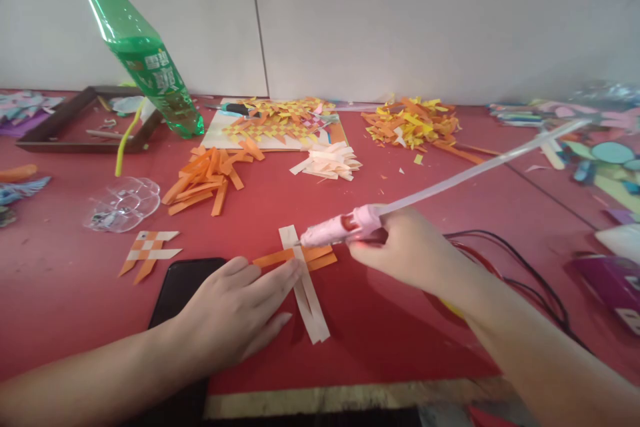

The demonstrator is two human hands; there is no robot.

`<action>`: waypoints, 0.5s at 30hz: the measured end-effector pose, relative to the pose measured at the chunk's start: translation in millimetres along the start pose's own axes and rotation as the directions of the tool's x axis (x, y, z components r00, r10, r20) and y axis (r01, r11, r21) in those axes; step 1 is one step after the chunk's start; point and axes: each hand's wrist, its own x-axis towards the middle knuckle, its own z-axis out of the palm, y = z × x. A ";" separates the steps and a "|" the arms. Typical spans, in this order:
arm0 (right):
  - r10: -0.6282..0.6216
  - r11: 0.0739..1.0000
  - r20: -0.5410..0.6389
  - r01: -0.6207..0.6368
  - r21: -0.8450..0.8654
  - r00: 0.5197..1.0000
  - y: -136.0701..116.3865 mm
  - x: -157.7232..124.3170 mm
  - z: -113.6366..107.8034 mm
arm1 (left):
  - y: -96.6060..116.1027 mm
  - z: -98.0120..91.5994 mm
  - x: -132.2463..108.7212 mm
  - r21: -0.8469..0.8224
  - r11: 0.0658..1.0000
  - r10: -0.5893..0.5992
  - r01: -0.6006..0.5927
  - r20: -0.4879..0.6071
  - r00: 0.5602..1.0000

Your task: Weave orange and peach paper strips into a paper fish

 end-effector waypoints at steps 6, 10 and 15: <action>-0.240 0.956 0.023 0.241 -0.166 0.970 -7.4 7.7 -9.2 | 1.5 1.9 0.7 0.008 1.000 -0.004 0.004 -0.001 1.000; -0.148 0.969 -0.152 0.112 -0.220 0.977 -15.4 8.6 -15.9 | 2.2 0.6 -0.5 0.005 1.000 -0.009 0.009 -0.020 1.000; -0.175 0.965 -0.098 0.151 -0.213 0.980 -17.7 7.1 -17.9 | 1.6 0.5 -0.7 -0.006 1.000 -0.019 0.019 -0.003 1.000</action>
